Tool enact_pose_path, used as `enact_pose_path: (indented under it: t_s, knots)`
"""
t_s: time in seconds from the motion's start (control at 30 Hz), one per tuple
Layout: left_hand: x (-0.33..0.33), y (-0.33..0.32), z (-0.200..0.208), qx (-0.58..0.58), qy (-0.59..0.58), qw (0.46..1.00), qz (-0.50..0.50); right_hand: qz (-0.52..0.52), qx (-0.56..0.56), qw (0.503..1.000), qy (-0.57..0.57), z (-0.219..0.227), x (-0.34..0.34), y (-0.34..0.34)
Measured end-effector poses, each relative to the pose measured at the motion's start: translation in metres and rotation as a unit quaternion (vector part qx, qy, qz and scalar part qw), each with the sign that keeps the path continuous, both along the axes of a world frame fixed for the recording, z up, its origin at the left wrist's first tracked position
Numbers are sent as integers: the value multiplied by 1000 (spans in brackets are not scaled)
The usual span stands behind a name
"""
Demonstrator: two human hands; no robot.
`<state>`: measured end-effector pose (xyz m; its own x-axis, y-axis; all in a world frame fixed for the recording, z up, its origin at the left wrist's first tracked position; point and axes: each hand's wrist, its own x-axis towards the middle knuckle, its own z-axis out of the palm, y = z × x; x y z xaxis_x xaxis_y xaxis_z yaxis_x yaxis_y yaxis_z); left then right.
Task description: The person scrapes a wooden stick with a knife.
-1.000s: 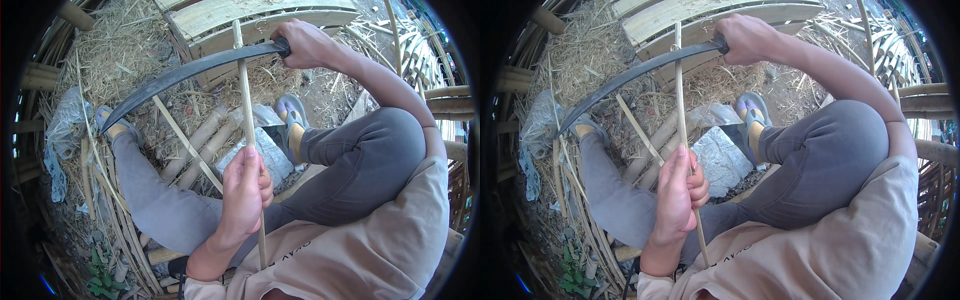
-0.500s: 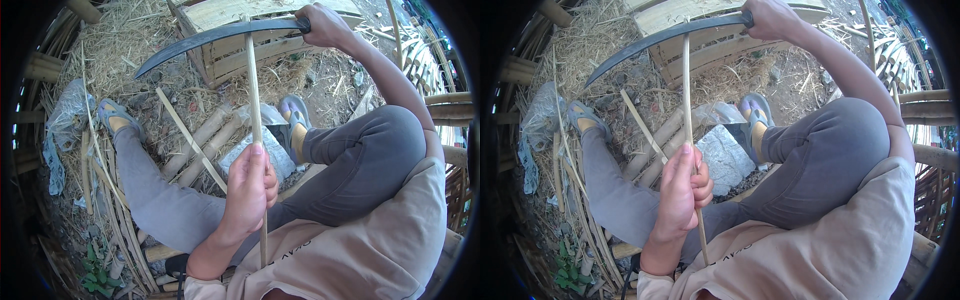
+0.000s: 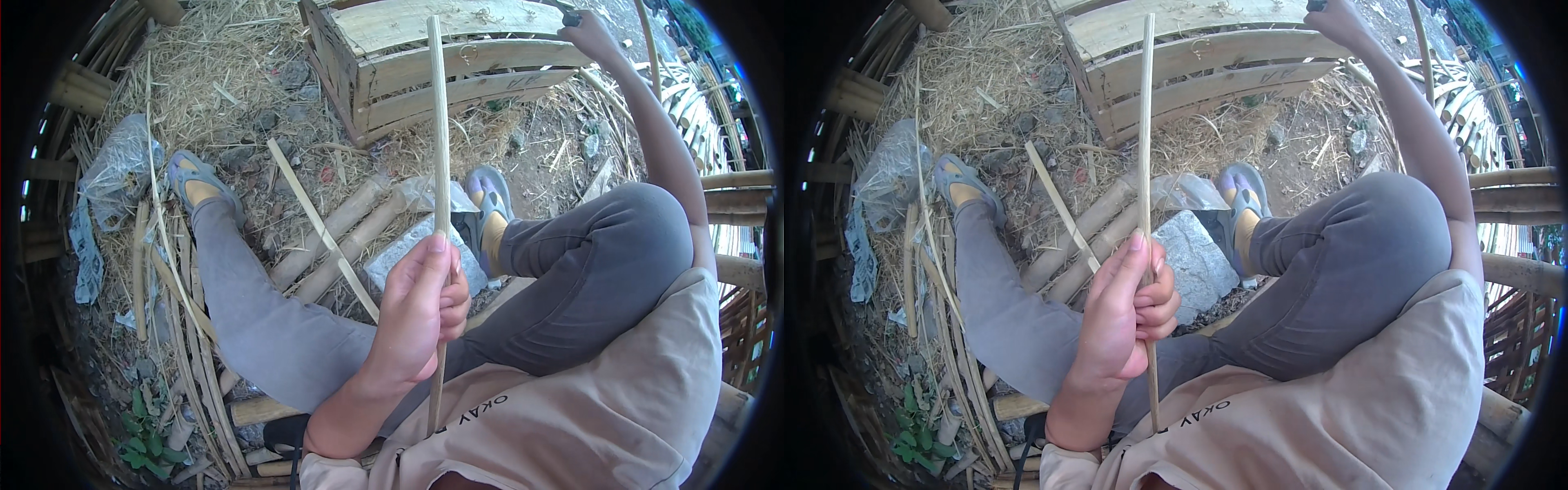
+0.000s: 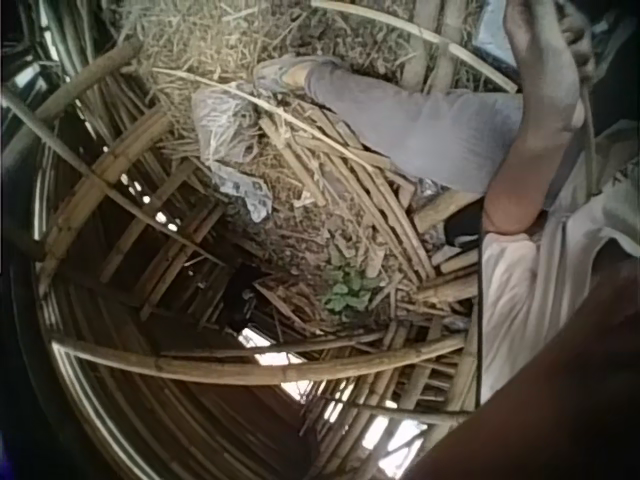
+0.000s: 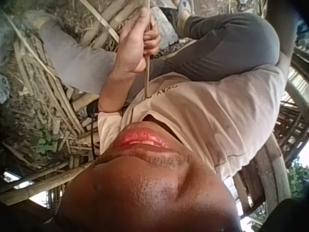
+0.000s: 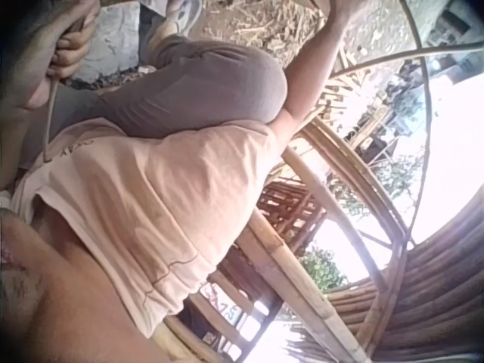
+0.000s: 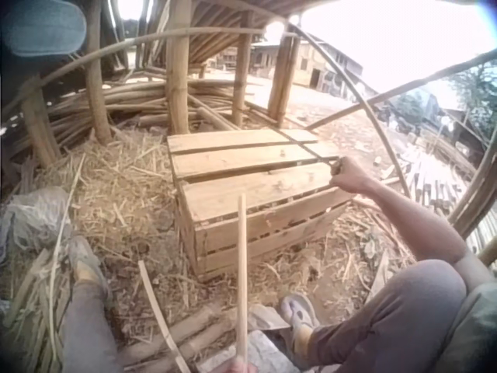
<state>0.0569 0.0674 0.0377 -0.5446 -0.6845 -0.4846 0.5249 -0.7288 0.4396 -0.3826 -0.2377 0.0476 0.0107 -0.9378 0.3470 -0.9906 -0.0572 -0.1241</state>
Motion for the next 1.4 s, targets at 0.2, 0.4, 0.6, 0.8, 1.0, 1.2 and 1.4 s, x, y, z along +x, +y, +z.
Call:
enact_pose_path:
  t_s: [0.2,0.4,0.6,0.8,1.0,1.2,1.4]
  knots:
    - [0,-7,-4,14,12,999,27,63,134,985,-88,7,102,42]
    - [-4,-11,-6,21,3,997,73,193,222,955,-25,37,199,107]
    - [-15,-15,-1,13,-43,997,64,287,236,928,8,29,217,129]
    - [-33,-14,-7,-47,-129,987,79,286,270,919,16,29,219,133]
    - [-32,-18,-7,-39,-105,991,74,298,279,913,22,32,215,145]
    - [-37,-15,-12,-51,-131,987,75,263,257,927,76,18,215,142]
    - [-40,-14,-16,-82,-163,980,82,227,283,927,92,15,219,135]
